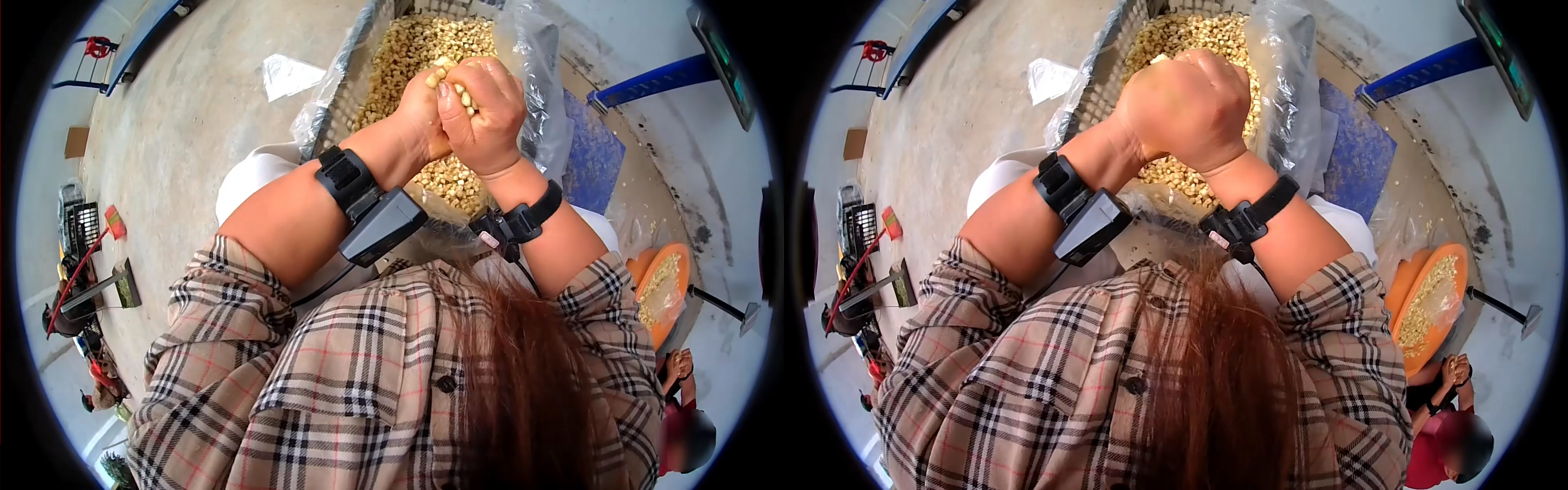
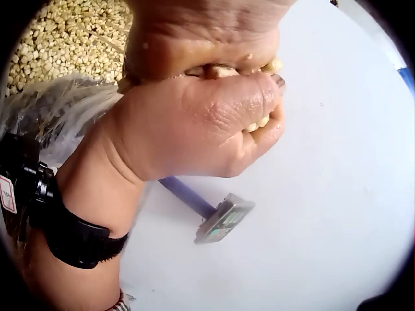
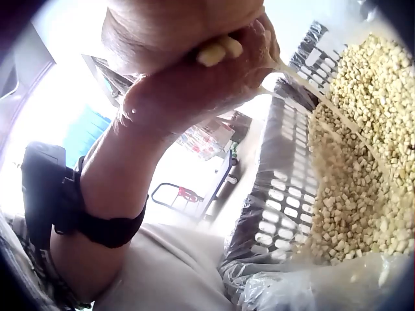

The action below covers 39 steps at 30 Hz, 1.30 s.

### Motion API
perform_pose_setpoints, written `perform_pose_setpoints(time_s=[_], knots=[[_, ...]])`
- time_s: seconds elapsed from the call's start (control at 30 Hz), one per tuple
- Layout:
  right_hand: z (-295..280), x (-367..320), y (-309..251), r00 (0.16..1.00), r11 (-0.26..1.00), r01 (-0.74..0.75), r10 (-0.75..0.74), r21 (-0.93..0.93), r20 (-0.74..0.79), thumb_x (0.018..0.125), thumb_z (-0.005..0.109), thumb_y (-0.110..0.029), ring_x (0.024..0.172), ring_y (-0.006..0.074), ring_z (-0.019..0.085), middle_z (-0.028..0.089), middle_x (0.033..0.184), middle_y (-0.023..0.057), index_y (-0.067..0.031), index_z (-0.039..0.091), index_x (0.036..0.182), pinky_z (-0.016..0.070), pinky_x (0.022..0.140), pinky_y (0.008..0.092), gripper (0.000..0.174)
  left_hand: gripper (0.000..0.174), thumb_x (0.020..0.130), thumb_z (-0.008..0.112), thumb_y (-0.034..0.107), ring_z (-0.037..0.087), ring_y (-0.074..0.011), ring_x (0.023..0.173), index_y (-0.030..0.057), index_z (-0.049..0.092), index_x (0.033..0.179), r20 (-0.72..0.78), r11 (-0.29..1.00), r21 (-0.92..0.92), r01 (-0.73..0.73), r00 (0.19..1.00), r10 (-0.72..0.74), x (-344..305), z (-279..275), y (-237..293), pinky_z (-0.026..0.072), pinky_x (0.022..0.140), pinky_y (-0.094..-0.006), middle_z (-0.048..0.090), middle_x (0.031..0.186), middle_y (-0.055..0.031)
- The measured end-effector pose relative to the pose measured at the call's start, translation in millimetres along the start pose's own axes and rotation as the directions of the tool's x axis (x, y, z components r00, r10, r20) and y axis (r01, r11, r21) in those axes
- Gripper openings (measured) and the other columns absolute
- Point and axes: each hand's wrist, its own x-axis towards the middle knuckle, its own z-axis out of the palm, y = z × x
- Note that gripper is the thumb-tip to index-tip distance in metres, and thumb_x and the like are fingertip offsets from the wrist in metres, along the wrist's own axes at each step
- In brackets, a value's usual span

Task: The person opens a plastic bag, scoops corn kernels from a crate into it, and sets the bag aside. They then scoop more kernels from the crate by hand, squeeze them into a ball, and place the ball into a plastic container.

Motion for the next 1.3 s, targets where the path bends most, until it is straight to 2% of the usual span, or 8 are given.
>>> perform_pose_setpoints(time_s=[0.3, 0.43, 0.53, 0.67, 1.0, 1.07, 1.2, 1.3], knots=[[-6, 11, 0, 0.998, 0.987, 0.041, -0.035, -0.156, 0.046, 0.076, 0.059, -0.041, 0.094, 0.0279, 0.055, 0.053, 0.116, 0.0135, -0.0113, 0.062, 0.108, 0.0374, 0.084, 0.0391, 0.044, 0.035, 0.090, 0.038, 0.033, 0.060, -0.0282, 0.089, 0.0047, 0.056, 0.098, 0.180, 0.981, -0.164, 0.107, 0.981, -0.077, -15, 10, 14, 0.0492, 0.081, -0.0397, 0.061, 0.097, -0.0153], [-4, 7, 3, 0.996, 0.997, 0.050, -0.045, -0.058, 0.077, 0.079, 0.057, -0.032, 0.091, 0.0279, 0.058, 0.059, 0.106, 0.0123, -0.0077, 0.064, 0.101, 0.0384, 0.086, 0.0414, 0.034, 0.032, 0.091, 0.037, 0.031, 0.059, -0.0256, 0.089, 0.0057, 0.055, 0.098, -0.163, 0.999, -0.042, 0.022, 0.986, -0.028, -31, 36, 10, 0.0497, 0.080, -0.0385, 0.060, 0.098, -0.0132], [-2, 0, -1, 0.996, 0.998, -0.052, 0.050, 0.027, 0.075, 0.078, 0.058, -0.023, 0.088, 0.0260, 0.060, 0.063, 0.096, 0.0090, -0.0083, 0.064, 0.093, 0.0397, 0.087, 0.0427, 0.022, 0.029, 0.092, 0.036, 0.027, 0.059, -0.0240, 0.087, 0.0058, 0.054, 0.097, 0.254, 0.978, -0.153, 0.143, 0.962, -0.101, -26, 12, 10, 0.0496, 0.080, -0.0371, 0.058, 0.097, -0.0121], [-1, -2, -2, 1.000, 1.000, 0.021, -0.021, -0.020, 0.023, 0.077, 0.057, -0.017, 0.083, 0.0243, 0.060, 0.063, 0.089, 0.0055, -0.0098, 0.063, 0.086, 0.0380, 0.090, 0.0466, 0.013, 0.031, 0.092, 0.034, 0.027, 0.058, -0.0245, 0.092, 0.0060, 0.055, 0.099, 0.338, 0.983, -0.166, 0.081, 0.941, -0.021, -16, -8, 2, 0.0482, 0.083, -0.0378, 0.058, 0.102, -0.0114], [-1, 0, -3, 0.958, 0.951, -0.280, 0.267, 0.132, 0.105, 0.086, 0.050, -0.039, 0.111, 0.0302, 0.048, 0.047, 0.125, 0.0180, -0.0099, 0.058, 0.113, 0.0277, 0.100, 0.0416, 0.041, 0.033, 0.088, 0.042, 0.038, 0.059, -0.0256, 0.091, 0.0111, 0.059, 0.094, -0.302, 0.999, 0.045, 0.006, 0.953, 0.008, -21, 25, 11, 0.0479, 0.081, -0.0394, 0.062, 0.096, -0.0099], [2, -6, 1, 0.848, 0.755, -0.514, 0.518, 0.406, 0.110, 0.089, 0.045, -0.043, 0.119, 0.0285, 0.042, 0.042, 0.130, 0.0176, -0.0093, 0.047, 0.126, 0.0276, 0.102, 0.0361, 0.050, 0.030, 0.086, 0.046, 0.036, 0.061, -0.0258, 0.085, 0.0102, 0.060, 0.092, -0.169, 0.999, 0.006, -0.049, 0.984, 0.049, -11, 10, 16, 0.0482, 0.080, -0.0375, 0.064, 0.093, -0.0085], [8, -8, -7, 0.371, -0.147, -0.588, 0.824, 0.795, 0.427, 0.088, 0.046, -0.045, 0.115, 0.0224, 0.045, 0.048, 0.124, 0.0099, -0.0084, 0.044, 0.126, 0.0362, 0.096, 0.0360, 0.052, 0.033, 0.089, 0.045, 0.035, 0.061, -0.0227, 0.086, 0.0061, 0.060, 0.091, -0.153, 0.844, 0.465, -0.269, 0.914, 0.375, -14, 23, 17, 0.0485, 0.082, -0.0371, 0.063, 0.091, -0.0097], [3, 4, -17, 0.201, -0.485, -0.443, 0.766, 0.754, 0.611, 0.088, 0.047, -0.045, 0.102, 0.0192, 0.053, 0.056, 0.109, 0.0044, -0.0091, 0.052, 0.111, 0.0436, 0.087, 0.0368, 0.044, 0.028, 0.089, 0.049, 0.029, 0.058, -0.0232, 0.087, 0.0045, 0.062, 0.092, 0.241, 0.237, 0.854, -0.463, 0.756, 0.608, -11, 16, 12, 0.0455, 0.080, -0.0344, 0.060, 0.091, -0.0090]])
